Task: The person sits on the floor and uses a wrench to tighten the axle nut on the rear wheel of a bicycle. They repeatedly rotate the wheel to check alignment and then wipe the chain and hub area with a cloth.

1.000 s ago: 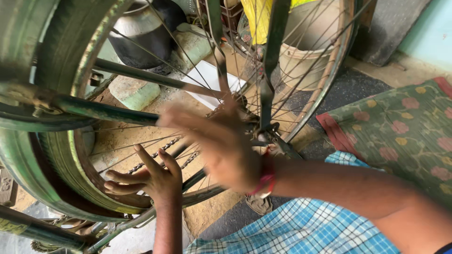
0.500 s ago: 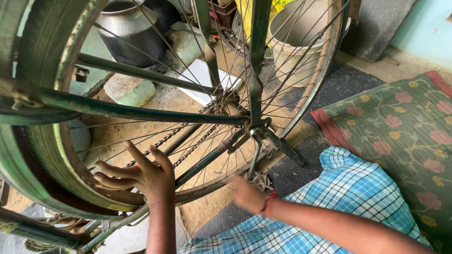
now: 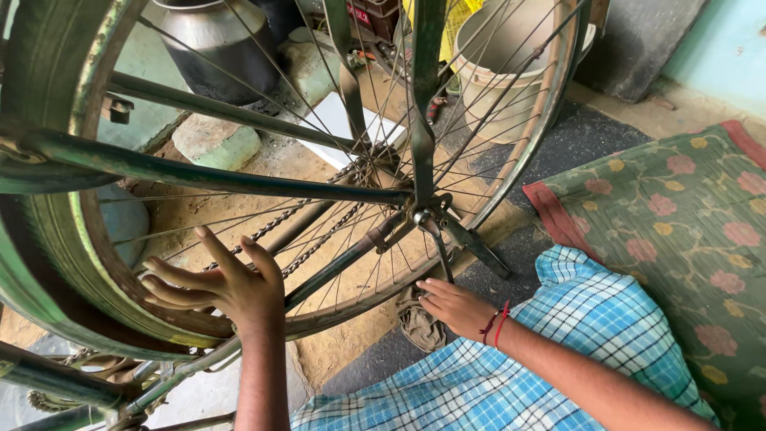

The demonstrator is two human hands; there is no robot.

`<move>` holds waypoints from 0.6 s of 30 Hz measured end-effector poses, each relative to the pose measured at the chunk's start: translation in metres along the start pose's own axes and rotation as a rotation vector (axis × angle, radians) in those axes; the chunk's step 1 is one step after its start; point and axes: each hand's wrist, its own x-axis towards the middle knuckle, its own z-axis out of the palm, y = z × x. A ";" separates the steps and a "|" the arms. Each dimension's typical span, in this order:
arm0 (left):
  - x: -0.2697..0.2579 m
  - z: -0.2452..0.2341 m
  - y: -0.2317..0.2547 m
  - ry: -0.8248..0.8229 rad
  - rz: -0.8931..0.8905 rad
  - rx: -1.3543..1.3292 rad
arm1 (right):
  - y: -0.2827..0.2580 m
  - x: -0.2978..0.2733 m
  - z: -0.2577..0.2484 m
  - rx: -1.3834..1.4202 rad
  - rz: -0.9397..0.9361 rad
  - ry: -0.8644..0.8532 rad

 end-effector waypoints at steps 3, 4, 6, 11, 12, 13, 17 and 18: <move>0.002 0.001 -0.001 0.019 0.001 0.003 | -0.003 -0.004 0.001 0.002 0.017 -0.007; 0.003 0.001 0.000 0.024 -0.002 -0.003 | -0.003 -0.006 0.001 0.006 0.019 -0.015; 0.003 0.002 0.000 0.027 -0.005 -0.007 | -0.003 -0.011 0.001 0.035 0.037 0.019; 0.003 0.002 0.001 0.035 -0.008 -0.021 | -0.003 -0.025 -0.005 0.131 0.133 0.103; 0.003 0.001 0.001 0.038 -0.005 -0.019 | -0.005 -0.027 -0.007 0.190 0.174 0.100; 0.002 0.002 0.001 0.040 -0.003 -0.017 | -0.007 -0.031 -0.009 0.248 0.215 0.097; 0.002 0.007 -0.002 0.029 -0.001 0.023 | -0.016 -0.038 -0.009 0.470 0.384 0.178; 0.001 0.008 -0.003 0.024 -0.004 0.038 | -0.019 -0.040 -0.008 0.595 0.493 0.257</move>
